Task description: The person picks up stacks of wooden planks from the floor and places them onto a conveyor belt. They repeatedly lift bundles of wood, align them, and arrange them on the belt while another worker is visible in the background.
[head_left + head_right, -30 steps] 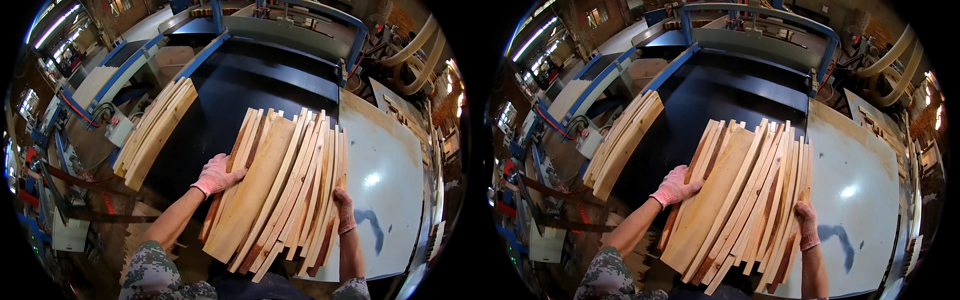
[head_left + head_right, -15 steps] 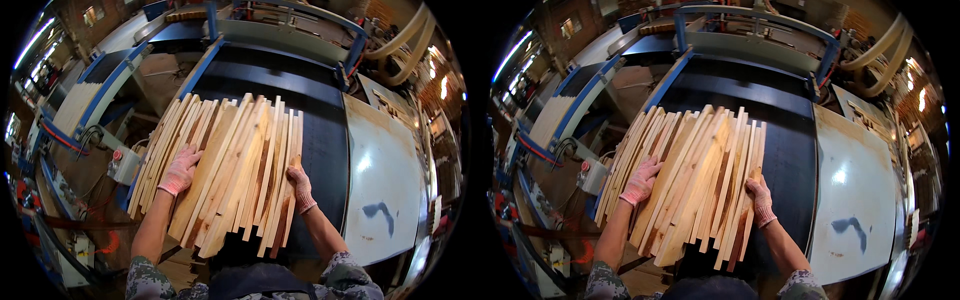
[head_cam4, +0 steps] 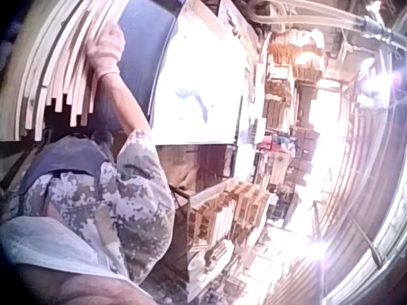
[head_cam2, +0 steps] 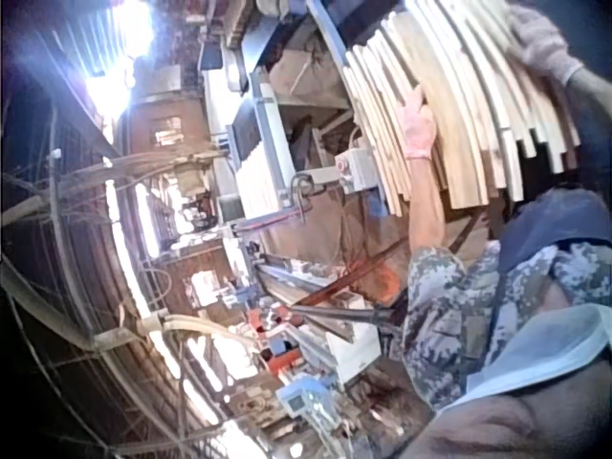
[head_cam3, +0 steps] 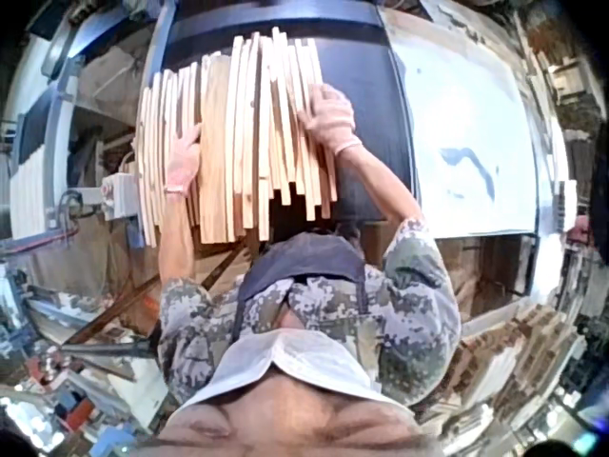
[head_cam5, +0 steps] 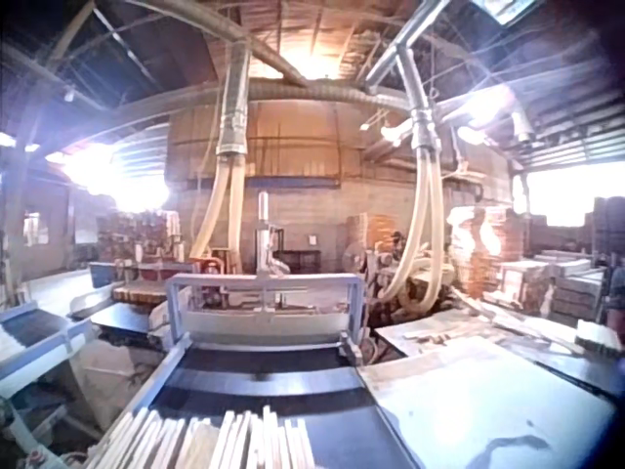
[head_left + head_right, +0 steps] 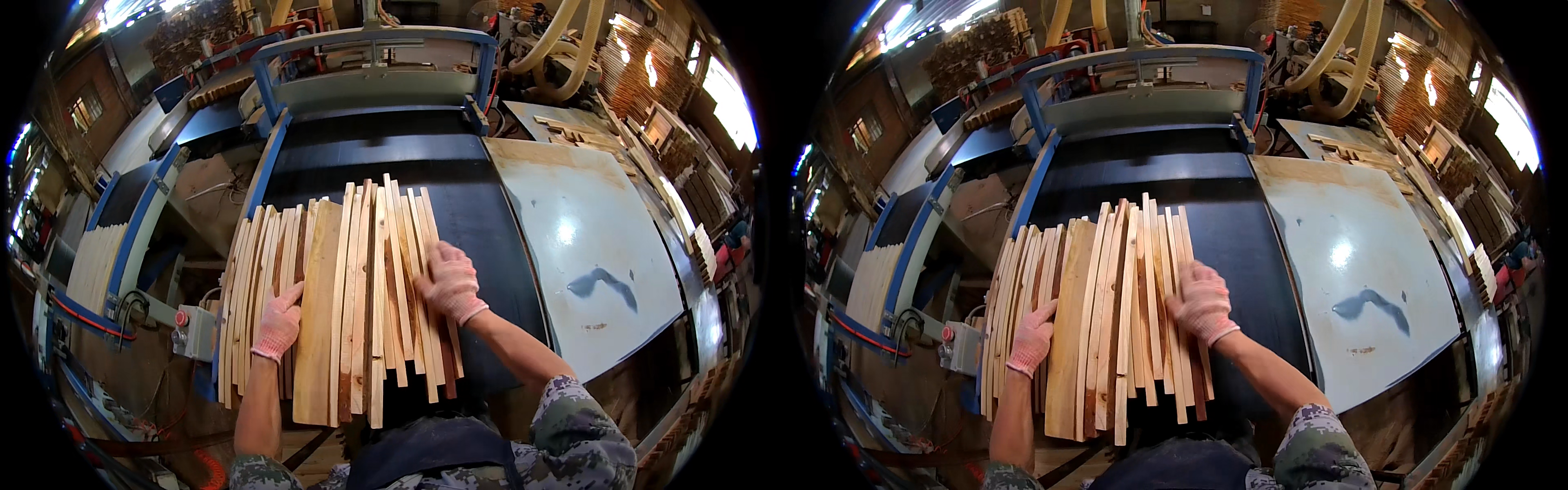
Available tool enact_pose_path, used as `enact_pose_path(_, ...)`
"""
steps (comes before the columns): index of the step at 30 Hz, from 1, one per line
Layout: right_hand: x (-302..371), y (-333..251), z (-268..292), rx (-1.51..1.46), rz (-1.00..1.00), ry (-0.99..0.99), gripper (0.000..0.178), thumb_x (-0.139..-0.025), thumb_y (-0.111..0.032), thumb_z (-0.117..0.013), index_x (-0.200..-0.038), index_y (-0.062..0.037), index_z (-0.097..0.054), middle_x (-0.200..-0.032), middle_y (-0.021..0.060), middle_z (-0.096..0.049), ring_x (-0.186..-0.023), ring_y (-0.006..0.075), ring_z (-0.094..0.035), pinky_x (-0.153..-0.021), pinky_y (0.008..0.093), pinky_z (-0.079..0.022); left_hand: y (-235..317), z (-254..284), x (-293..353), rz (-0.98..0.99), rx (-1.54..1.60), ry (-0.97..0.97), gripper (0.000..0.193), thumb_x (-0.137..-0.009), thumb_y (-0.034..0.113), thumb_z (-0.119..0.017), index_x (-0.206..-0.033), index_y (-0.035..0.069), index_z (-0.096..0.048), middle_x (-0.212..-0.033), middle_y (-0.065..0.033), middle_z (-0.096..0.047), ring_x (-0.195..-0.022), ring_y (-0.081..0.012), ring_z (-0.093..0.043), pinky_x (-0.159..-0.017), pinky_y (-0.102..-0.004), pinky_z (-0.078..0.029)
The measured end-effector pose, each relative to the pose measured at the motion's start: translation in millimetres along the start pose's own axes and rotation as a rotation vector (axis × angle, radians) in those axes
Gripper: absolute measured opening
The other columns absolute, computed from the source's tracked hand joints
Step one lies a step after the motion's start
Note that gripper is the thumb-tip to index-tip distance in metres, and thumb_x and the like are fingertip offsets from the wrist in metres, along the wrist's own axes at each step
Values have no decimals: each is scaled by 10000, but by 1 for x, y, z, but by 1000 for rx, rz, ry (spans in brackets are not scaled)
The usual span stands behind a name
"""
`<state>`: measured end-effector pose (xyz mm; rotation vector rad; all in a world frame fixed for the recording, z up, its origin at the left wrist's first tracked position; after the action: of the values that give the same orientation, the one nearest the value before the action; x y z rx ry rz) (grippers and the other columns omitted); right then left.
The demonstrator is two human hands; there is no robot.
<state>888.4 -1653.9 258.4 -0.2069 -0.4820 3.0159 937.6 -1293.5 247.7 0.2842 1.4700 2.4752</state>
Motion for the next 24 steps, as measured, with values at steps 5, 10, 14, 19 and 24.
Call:
enact_pose_path(5, 10, -76, 1, -367, -2, -373, 670, -1026, -465, -576, -1520, -18, -504, -1084, 209, -708, -883, 350, -716, -814, 514, -574, 34, -20, 23, -283, -139, -84, 462, -1030, 78, -516, -1459, -67, -602, -1404, -207, -683, -1284, -245, -655, -1123, -323, -490)
enact_pose_path(10, 31, -83, -15, -855, -281, -608, 763, -1103, -524, -460, -1622, 25, -352, -1056, 213, -755, -859, 320, -737, -856, 426, -605, -31, -44, 23, -379, -316, -13, 575, -1110, 324, -523, -1554, -40, -492, -1508, -206, -592, -1442, -351, -533, -1226, -407, -396)
enact_pose_path(14, 24, -96, -9, -630, -161, -423, 946, -954, -627, -635, -1525, 89, -400, -1132, 298, -740, -1040, 402, -755, -928, 454, -598, 36, -66, 36, -153, 308, -149, 800, -1133, 411, -539, -1708, -7, -172, -1514, -153, -568, -1333, -202, -546, -1142, -351, -428)
enact_pose_path(19, 34, -51, 43, -654, -180, -267, 935, -936, -589, -679, -1546, 60, -394, -1202, 302, -726, -1116, 414, -736, -992, 445, -573, 117, -99, 30, -172, 355, -168, 979, -1026, 483, -688, -1693, -31, -189, -1554, -213, -501, -1378, -281, -523, -1166, -382, -429)
enact_pose_path(24, 56, 51, 80, -820, -99, -37, 696, -969, -522, -688, -1467, -56, -550, -1221, 219, -761, -1180, 396, -723, -1008, 448, -562, 190, -189, 15, -293, 126, -194, 896, -971, 406, -739, -1631, -32, -319, -1418, -228, -575, -1376, -341, -528, -1174, -438, -439)
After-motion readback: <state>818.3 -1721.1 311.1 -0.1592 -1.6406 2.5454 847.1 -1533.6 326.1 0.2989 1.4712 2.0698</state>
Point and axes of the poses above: each hand's wrist, its own x-axis away from the middle knuckle, its own z-axis out of the back of the hand, y = z × x, the point moved 4 cm from there along -x, towards the middle knuckle
